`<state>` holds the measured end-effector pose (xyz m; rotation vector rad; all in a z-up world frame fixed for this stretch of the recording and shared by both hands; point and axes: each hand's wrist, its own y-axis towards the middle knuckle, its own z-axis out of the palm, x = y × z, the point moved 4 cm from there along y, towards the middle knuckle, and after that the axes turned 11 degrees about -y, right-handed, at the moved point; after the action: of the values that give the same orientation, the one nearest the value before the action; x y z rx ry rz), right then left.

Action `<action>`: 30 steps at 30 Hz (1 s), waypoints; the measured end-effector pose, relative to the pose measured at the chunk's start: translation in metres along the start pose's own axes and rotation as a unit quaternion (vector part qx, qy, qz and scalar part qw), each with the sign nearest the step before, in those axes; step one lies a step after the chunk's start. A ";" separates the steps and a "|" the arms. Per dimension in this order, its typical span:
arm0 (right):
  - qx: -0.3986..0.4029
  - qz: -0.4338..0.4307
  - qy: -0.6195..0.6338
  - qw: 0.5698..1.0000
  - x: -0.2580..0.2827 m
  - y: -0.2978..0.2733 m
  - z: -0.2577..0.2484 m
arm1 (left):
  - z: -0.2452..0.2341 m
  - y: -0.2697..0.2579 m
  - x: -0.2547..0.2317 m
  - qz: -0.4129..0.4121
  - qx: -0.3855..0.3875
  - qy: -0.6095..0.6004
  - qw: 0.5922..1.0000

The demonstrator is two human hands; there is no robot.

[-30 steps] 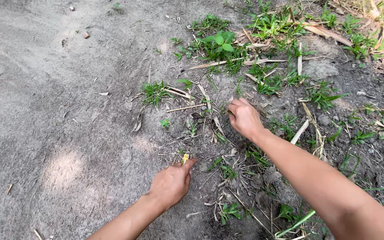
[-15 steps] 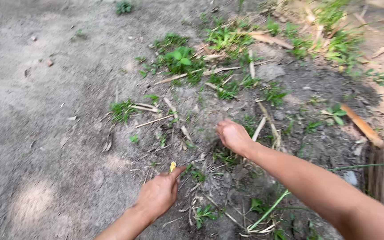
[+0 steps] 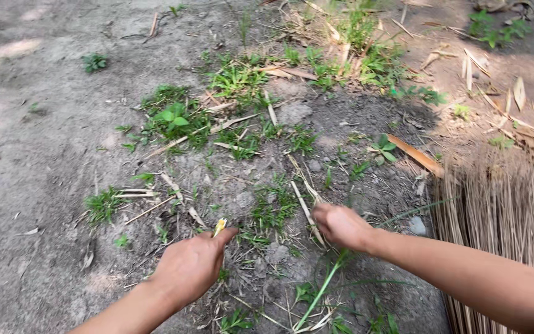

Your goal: The person pulls weeds from the ground by hand while holding a bundle of sticks.

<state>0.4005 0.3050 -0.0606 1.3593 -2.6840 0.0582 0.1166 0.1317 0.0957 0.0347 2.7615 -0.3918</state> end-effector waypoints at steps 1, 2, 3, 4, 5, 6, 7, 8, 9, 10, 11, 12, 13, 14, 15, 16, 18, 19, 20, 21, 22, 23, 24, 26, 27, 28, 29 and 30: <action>-0.030 0.045 0.005 0.999 -0.011 0.005 -0.007 | 0.000 0.010 -0.011 0.003 0.003 0.004 1.000; -0.032 0.122 0.004 0.992 -0.026 0.011 -0.010 | 0.003 0.020 -0.023 0.003 0.011 -0.007 1.000; -0.034 0.198 0.003 0.980 -0.042 0.017 -0.013 | 0.008 0.028 -0.036 0.003 0.019 -0.017 1.000; -0.034 0.200 0.007 0.979 -0.055 0.023 -0.015 | 0.013 0.035 -0.049 0.003 0.022 -0.013 1.000; -0.023 0.162 -0.049 0.985 -0.066 0.030 -0.017 | 0.017 0.042 -0.064 0.004 -0.001 -0.039 0.999; -0.011 0.123 -0.106 0.987 -0.074 0.033 -0.016 | 0.020 0.050 -0.077 0.006 -0.025 -0.063 0.998; -0.013 0.126 -0.103 0.987 -0.079 0.033 -0.013 | 0.025 0.055 -0.091 0.008 -0.023 -0.059 0.998; -0.004 0.098 -0.116 0.988 -0.080 0.036 -0.008 | 0.028 0.058 -0.102 0.004 -0.050 -0.105 0.993; 0.006 0.070 -0.129 0.989 -0.079 0.040 -0.003 | 0.029 0.061 -0.109 0.000 -0.078 -0.151 0.986; 0.006 0.072 -0.128 0.989 -0.081 0.042 -0.001 | 0.032 0.061 -0.116 0.000 -0.076 -0.150 0.986; 0.025 0.105 -0.131 0.985 -0.084 0.043 0.002 | 0.037 0.059 -0.117 -0.039 -0.065 -0.196 0.978; 0.046 0.136 -0.136 0.980 -0.088 0.043 0.007 | 0.044 0.058 -0.117 -0.080 -0.053 -0.244 0.965; 0.048 0.136 -0.136 0.980 -0.090 0.045 0.012 | 0.048 0.060 -0.119 -0.081 -0.051 -0.245 0.965; 0.055 0.170 -0.115 0.977 -0.093 0.051 0.018 | 0.050 0.061 -0.118 -0.076 -0.058 -0.242 0.966; 0.062 0.203 -0.095 0.973 -0.097 0.054 0.025 | 0.052 0.062 -0.116 -0.072 -0.065 -0.239 0.966; 0.064 0.204 -0.093 0.972 -0.101 0.056 0.033 | 0.055 0.063 -0.115 -0.072 -0.062 -0.239 0.966; 0.082 0.206 -0.104 0.970 -0.109 0.064 0.050 | 0.060 0.064 -0.109 -0.137 -0.035 -0.262 0.955; 0.082 0.208 -0.104 0.969 -0.114 0.064 0.057 | 0.060 0.065 -0.109 -0.135 -0.034 -0.262 0.955; 0.083 0.185 -0.110 0.973 -0.118 0.063 0.061 | 0.058 0.065 -0.110 -0.117 -0.052 -0.260 0.957; 0.084 0.163 -0.117 0.976 -0.122 0.061 0.064 | 0.056 0.066 -0.111 -0.098 -0.071 -0.259 0.958; 0.082 0.164 -0.118 0.976 -0.123 0.057 0.066 | 0.056 0.067 -0.111 -0.096 -0.071 -0.259 0.958; 0.085 0.158 -0.119 0.976 -0.123 0.052 0.068 | 0.056 0.068 -0.110 -0.112 -0.062 -0.261 0.957; 0.090 0.153 -0.121 0.977 -0.124 0.045 0.066 | 0.057 0.070 -0.110 -0.126 -0.051 -0.264 0.955; 0.059 0.172 -0.105 0.978 -0.132 0.030 0.054 | 0.058 0.075 -0.112 -0.109 -0.061 -0.269 0.955; 0.027 0.189 -0.087 0.978 -0.135 0.021 0.045 | 0.059 0.078 -0.114 -0.094 -0.071 -0.273 0.955; 0.028 0.191 -0.089 0.977 -0.135 0.014 0.039 | 0.060 0.081 -0.115 -0.092 -0.070 -0.275 0.955; 0.029 0.184 -0.064 0.980 -0.133 0.007 0.034 | 0.062 0.084 -0.117 -0.085 -0.064 -0.269 0.957; 0.028 0.178 -0.038 0.983 -0.128 0.002 0.029 | 0.063 0.087 -0.119 -0.079 -0.060 -0.261 0.960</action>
<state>0.4713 0.4061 -0.1067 0.8928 -2.9779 0.1186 0.2555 0.2014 0.0571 -0.2803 2.2632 -0.2307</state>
